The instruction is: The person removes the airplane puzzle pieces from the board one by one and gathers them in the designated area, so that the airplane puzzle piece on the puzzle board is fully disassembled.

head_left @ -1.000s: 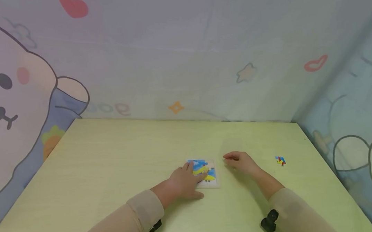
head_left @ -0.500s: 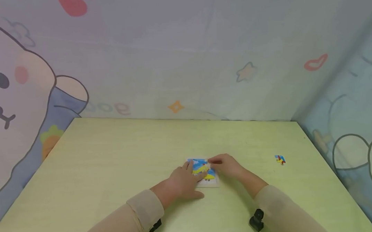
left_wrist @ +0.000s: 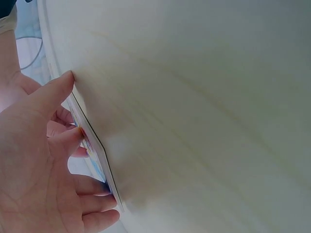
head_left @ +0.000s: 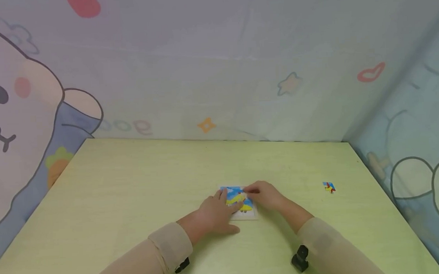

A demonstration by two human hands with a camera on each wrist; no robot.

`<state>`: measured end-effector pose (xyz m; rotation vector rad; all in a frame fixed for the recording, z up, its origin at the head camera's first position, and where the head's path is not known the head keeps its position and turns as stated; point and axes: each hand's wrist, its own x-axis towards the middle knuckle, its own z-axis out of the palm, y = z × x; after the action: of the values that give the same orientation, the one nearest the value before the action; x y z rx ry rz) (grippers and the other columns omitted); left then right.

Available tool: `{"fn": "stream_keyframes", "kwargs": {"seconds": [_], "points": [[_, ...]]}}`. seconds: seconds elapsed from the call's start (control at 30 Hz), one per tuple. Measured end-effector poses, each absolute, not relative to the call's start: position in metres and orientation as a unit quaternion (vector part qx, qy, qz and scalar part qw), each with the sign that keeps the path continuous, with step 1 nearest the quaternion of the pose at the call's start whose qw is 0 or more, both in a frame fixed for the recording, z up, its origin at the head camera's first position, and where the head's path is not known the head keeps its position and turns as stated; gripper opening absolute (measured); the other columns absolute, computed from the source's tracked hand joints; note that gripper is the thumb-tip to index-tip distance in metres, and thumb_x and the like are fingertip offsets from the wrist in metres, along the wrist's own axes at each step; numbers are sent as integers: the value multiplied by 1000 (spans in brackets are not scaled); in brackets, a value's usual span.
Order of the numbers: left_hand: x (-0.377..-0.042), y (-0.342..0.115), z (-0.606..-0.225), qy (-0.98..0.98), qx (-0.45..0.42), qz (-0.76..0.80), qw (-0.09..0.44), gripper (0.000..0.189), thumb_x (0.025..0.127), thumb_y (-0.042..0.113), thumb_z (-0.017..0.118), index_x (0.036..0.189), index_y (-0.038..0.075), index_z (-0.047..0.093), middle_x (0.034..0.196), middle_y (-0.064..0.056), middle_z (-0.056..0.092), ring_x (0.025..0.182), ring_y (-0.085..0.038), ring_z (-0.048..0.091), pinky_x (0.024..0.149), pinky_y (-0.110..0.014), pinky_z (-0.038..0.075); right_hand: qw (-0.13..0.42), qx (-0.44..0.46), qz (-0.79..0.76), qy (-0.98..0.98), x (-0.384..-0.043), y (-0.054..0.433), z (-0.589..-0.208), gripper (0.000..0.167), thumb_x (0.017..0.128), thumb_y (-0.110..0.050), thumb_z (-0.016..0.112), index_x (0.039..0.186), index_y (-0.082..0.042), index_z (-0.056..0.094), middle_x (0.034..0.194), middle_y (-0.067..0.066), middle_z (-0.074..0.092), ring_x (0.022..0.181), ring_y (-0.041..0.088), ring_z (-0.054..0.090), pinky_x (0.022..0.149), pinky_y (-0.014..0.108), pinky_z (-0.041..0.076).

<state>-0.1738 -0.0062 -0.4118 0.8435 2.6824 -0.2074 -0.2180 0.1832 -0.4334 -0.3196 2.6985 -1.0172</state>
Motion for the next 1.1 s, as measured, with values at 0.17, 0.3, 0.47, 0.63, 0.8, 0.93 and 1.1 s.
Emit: {"fn": "stream_keyframes", "kwargs": {"seconds": [0.17, 0.3, 0.47, 0.63, 0.8, 0.93, 1.1], "points": [[-174, -6, -412, 939, 296, -73, 160, 72, 83, 67, 48, 146, 39, 26, 151, -20, 19, 137, -34, 21, 102, -43, 33, 131, -94, -360, 919, -220, 183, -431, 22, 91, -9, 58, 110, -5, 68, 112, 10, 64, 112, 29, 54, 95, 46, 40], [-174, -6, -412, 939, 295, -69, 163, 72, 83, 66, 49, 146, 39, 27, 151, -20, 18, 137, -34, 21, 102, -43, 32, 137, -88, -362, 918, -221, 183, -432, 21, 91, -9, 58, 109, -6, 69, 112, 9, 64, 112, 28, 53, 95, 46, 40], [-174, -6, -412, 939, 293, -69, 165, 72, 83, 66, 49, 146, 39, 27, 151, -20, 18, 137, -34, 21, 102, -43, 32, 143, -86, -369, 914, -222, 184, -433, 22, 92, -10, 58, 110, -6, 69, 112, 8, 64, 112, 28, 53, 95, 45, 40], [-174, -6, -413, 939, 293, -74, 162, 73, 83, 67, 49, 146, 39, 26, 151, -20, 18, 137, -34, 21, 102, -43, 33, 143, -88, -372, 913, -223, 185, -431, 21, 92, -10, 57, 109, -6, 69, 112, 8, 64, 111, 27, 54, 94, 45, 40], [-174, -5, -412, 940, 292, -66, 166, 73, 82, 66, 50, 146, 39, 28, 151, -20, 18, 137, -34, 21, 102, -44, 33, 145, -82, -372, 913, -223, 185, -430, 21, 92, -10, 58, 108, -7, 70, 111, 8, 64, 110, 26, 54, 93, 44, 41], [-173, -6, -410, 940, 290, -62, 167, 73, 82, 66, 50, 146, 39, 28, 151, -20, 19, 137, -35, 21, 102, -44, 32, 145, -76, -374, 913, -224, 184, -429, 20, 92, -13, 58, 108, -7, 70, 112, 8, 64, 108, 25, 54, 93, 44, 41], [-173, -6, -410, 940, 290, -60, 168, 72, 83, 66, 50, 146, 39, 28, 151, -20, 18, 137, -35, 21, 102, -44, 33, 140, -67, -377, 913, -226, 182, -428, 19, 91, -15, 61, 105, -8, 70, 109, 6, 65, 101, 21, 55, 89, 41, 42]]}}
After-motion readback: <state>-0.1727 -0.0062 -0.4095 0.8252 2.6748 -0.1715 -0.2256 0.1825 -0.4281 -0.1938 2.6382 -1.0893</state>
